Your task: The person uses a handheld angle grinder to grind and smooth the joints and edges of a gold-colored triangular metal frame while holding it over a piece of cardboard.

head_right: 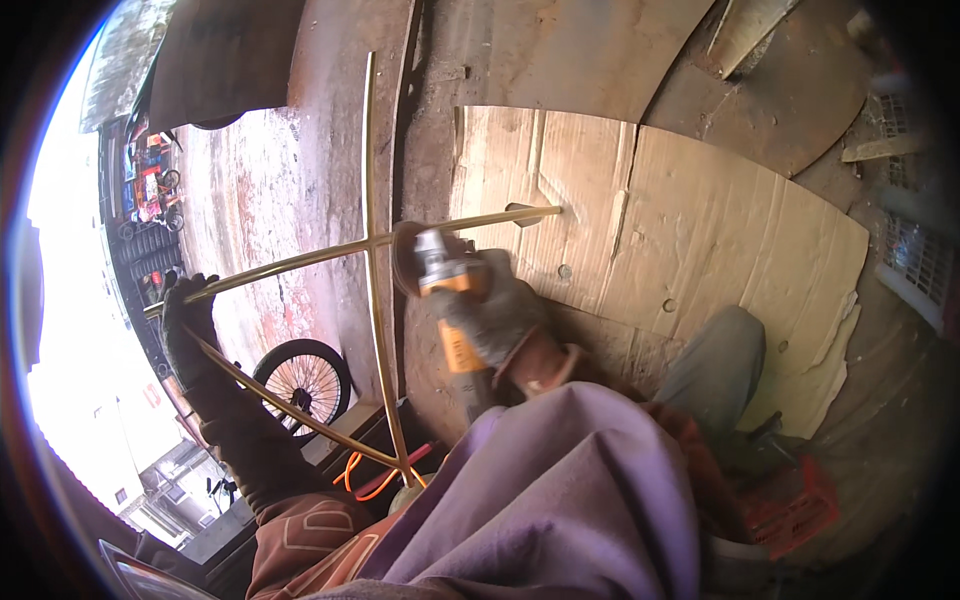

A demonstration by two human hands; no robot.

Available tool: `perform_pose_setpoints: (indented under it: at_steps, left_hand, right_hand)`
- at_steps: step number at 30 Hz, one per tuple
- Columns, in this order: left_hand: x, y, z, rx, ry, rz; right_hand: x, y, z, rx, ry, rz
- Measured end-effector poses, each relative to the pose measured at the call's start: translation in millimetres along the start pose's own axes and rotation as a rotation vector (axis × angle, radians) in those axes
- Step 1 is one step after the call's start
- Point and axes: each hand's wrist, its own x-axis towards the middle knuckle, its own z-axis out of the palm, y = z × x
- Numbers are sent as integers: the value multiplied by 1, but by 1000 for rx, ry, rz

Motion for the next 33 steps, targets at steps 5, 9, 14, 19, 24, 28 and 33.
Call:
perform_pose_setpoints:
  at_steps: [5,9,14,19,24,28,33]
  left_hand:
    - [-17,1,2,56,1,93]
    - [-19,4,14,126,-27,156]
    - [-20,9,1,94,-110,62]
    - [-32,3,1,49,-4,-12]
    - [-3,-10,-26,0,-23,-174]
    - [14,-16,-32,-15,56,-242]
    - [12,-16,-34,59,71,-259]
  right_hand:
    - [27,9,-99,86,180,228]
    - [26,15,-68,18,-44,37]
    - [-6,-7,5,-144,-49,34]
    - [24,13,-85,180,204,190]
    - [20,24,-35,117,123,24]
    - [2,22,3,-73,128,-10]
    - [39,35,-88,194,228,93]
